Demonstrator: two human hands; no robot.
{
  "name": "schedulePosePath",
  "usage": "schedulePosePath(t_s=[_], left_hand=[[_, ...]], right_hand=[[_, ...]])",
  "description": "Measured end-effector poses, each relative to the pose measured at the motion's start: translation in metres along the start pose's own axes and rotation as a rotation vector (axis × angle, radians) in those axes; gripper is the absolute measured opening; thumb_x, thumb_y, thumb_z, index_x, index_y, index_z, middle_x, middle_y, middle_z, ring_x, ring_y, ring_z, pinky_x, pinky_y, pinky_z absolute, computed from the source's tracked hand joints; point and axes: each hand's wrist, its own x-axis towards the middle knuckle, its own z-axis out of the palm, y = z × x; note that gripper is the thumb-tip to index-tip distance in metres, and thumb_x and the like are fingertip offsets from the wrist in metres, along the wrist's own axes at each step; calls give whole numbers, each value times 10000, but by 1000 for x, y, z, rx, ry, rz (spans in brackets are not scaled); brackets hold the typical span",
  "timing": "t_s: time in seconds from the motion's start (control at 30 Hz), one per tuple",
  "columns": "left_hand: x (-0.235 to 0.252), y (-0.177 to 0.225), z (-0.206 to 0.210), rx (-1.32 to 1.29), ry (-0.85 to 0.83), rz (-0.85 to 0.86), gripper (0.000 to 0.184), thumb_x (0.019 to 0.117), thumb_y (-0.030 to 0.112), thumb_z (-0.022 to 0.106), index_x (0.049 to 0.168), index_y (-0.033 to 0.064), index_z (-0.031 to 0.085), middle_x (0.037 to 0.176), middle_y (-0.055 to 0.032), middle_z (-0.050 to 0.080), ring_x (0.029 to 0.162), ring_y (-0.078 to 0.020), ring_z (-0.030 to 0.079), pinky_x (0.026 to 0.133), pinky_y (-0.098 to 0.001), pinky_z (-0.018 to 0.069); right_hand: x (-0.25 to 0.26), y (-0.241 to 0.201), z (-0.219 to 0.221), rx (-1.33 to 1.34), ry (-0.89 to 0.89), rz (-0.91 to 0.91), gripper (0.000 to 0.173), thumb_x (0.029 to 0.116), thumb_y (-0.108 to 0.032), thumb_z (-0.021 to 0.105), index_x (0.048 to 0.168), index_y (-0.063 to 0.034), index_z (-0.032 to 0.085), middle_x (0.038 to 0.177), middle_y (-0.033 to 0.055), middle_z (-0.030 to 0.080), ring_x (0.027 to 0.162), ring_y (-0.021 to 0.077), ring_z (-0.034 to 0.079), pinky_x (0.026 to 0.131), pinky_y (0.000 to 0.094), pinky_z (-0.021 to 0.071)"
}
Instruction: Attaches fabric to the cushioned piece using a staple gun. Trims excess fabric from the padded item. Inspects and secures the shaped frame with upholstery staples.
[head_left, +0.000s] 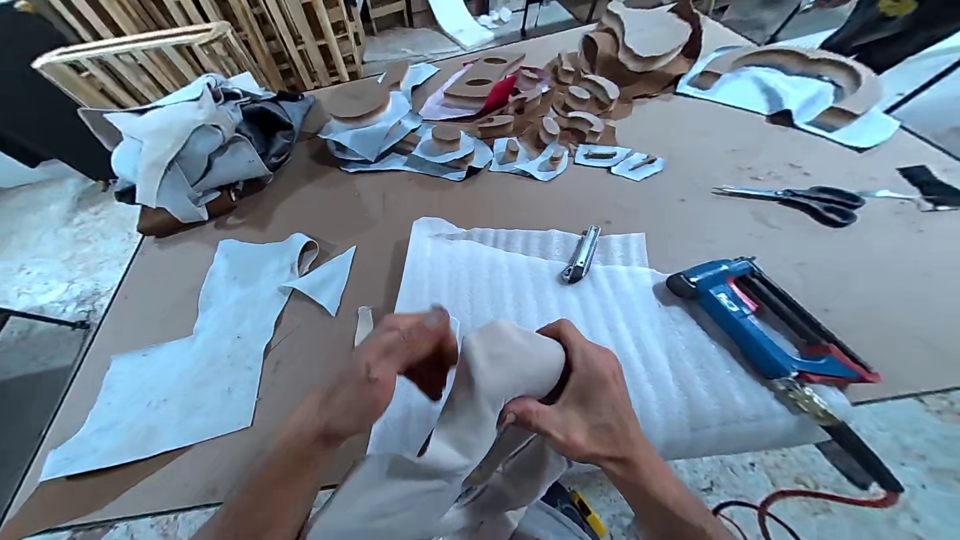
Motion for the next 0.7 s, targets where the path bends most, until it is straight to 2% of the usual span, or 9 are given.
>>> schedulePosePath(t_s=[0.1,0.23,0.3,0.37,0.47,0.5,0.57,0.63,0.7], left_hand=[[-6,4,14,87,-131,-8,477,993,607,540,872,167,679,739,110,606,685,29,579,610,-175,490],[8,-5,29,271,-126,45,422,1010,525,580,843,161,712,707,102,634,654,24,602,596,-187,515],[21,-20,29,124,-211,199,363,1060,384,549,838,135,695,696,99,612,642,48,572,585,-147,487],[30,-39,41,-152,-228,285,349,1083,371,492,864,175,681,730,135,629,692,93,594,647,-106,512],[27,-50,86,-503,92,138,324,1046,386,547,844,228,745,742,114,702,703,46,667,686,-162,573],[25,-49,97,-554,172,87,311,1043,362,552,854,221,754,758,102,714,712,30,677,695,-174,579],[25,-50,104,-554,273,58,291,1038,330,562,856,222,762,761,118,712,713,47,666,690,-153,566],[24,-53,101,-549,325,35,287,1048,274,539,880,204,762,800,99,734,755,37,685,727,-158,576],[25,-54,103,-586,312,38,307,1058,248,518,918,145,772,891,45,755,847,-4,704,805,-190,586]], right_hand=[[-1,6,-10,-23,2,46,918,698,-970,491,979,-111,648,694,-55,620,603,62,599,521,333,498],[-11,10,-14,-47,2,135,903,678,-970,501,971,-129,648,686,-69,612,596,59,596,517,330,498],[-17,13,-14,-22,20,149,903,682,-964,506,969,-120,649,678,-63,612,589,54,595,513,326,498],[-22,18,-11,44,37,149,902,694,-959,515,977,-112,645,682,-60,616,592,41,597,515,306,508],[-30,33,-2,198,73,206,917,669,-946,565,1017,-101,646,721,-53,638,628,39,618,542,301,536],[-34,39,0,276,98,214,912,697,-925,576,1079,-100,642,791,-45,659,695,41,638,600,297,562],[-45,44,1,391,207,205,785,888,-798,508,1286,-125,593,1106,-16,675,1000,73,656,847,319,582],[-60,38,7,306,386,242,661,1057,-624,330,1472,-134,482,1454,43,554,1350,161,521,1121,418,456],[-69,29,29,121,406,321,768,1063,-635,191,1621,-113,274,1654,120,331,1511,236,347,1228,497,324]])
